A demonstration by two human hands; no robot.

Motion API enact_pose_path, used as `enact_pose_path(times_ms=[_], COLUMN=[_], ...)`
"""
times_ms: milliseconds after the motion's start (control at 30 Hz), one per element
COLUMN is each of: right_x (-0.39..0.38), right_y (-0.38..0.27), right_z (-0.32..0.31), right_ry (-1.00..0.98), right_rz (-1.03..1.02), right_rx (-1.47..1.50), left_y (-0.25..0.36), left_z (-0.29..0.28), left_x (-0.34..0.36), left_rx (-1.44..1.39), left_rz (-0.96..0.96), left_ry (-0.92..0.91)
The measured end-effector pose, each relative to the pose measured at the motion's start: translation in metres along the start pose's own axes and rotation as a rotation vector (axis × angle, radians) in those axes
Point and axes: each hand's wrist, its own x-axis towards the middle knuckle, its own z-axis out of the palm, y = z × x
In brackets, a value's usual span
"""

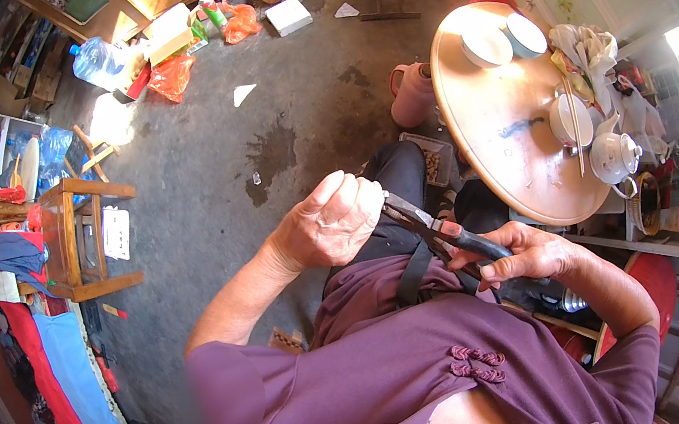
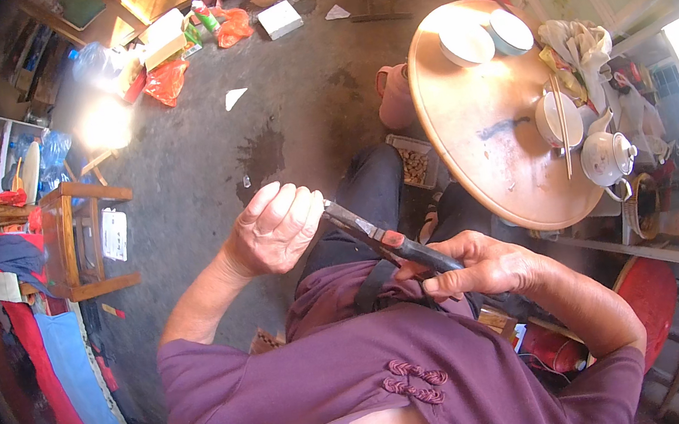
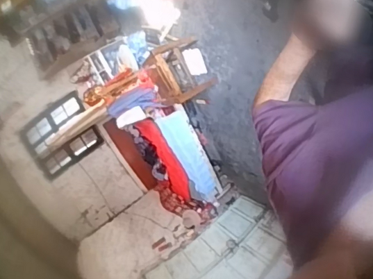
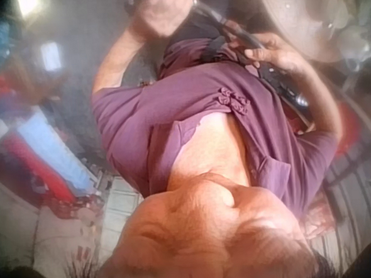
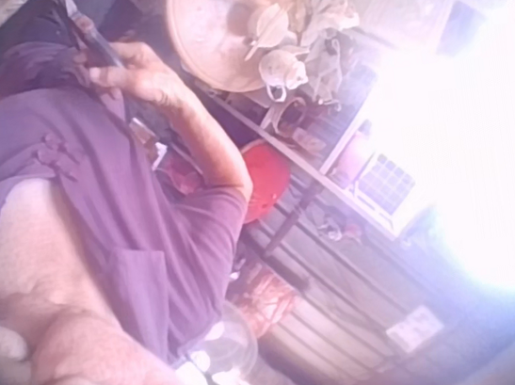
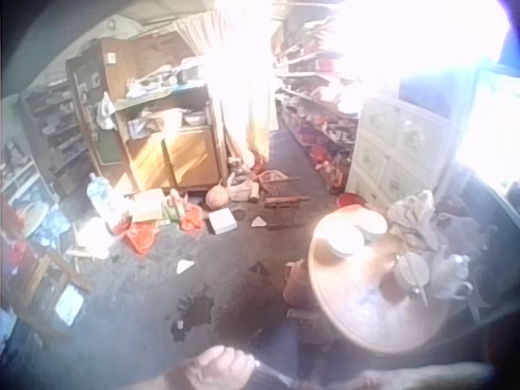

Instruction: The person uses pliers to repeatedly grip, bend, and adjust a small metal component while seated. The hands manipulate the object with the tool, repositioning it frequently without a visible final state.

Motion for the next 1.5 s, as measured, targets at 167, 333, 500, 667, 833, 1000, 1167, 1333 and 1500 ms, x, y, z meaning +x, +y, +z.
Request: enact_pose_path(times_ms=[167,333,500,667,833,1000,1167,1333,1500], right_x=[-0.001,-0.002,0.0,-0.001,0.001,0.002,0.003,0.006,0.007], right_y=[0.003,0.001,0.0,-0.007,-0.003,-0.004,-0.003,-0.005,-0.013], right_z=[-0.002,0.0,0.001,0.003,0.004,0.006,0.007,0.006,0.003], right_ry=[0.01,-0.032,-0.01,-0.005,0.003,0.009,0.033,0.035,0.079], right_rz=[-0.006,0.025,-0.013,0.053,-0.005,-0.011,0.013,-0.015,0.006], right_rx=[-0.002,0.001,-0.077,-0.115,-0.15,-0.169,-0.129,-0.04,0.053], left_y=[0.002,0.006,0.007,0.007,0.006,0.007,0.004,0.0,-0.009], left_z=[0.0,0.004,0.004,0.003,0.003,0.003,0.005,0.019,0.025], left_x=[0.002,-0.002,-0.001,0.0,-0.002,-0.004,-0.002,-0.004,-0.001], left_rx=[-0.024,-0.019,-0.018,-0.006,-0.012,0.0,-0.024,-0.054,-0.221], left_rz=[-0.011,0.01,-0.018,-0.025,-0.015,-0.016,-0.017,-0.039,-0.199], left_ry=[0.005,0.019,-0.001,-0.012,-0.009,-0.02,-0.027,0.027,0.026])
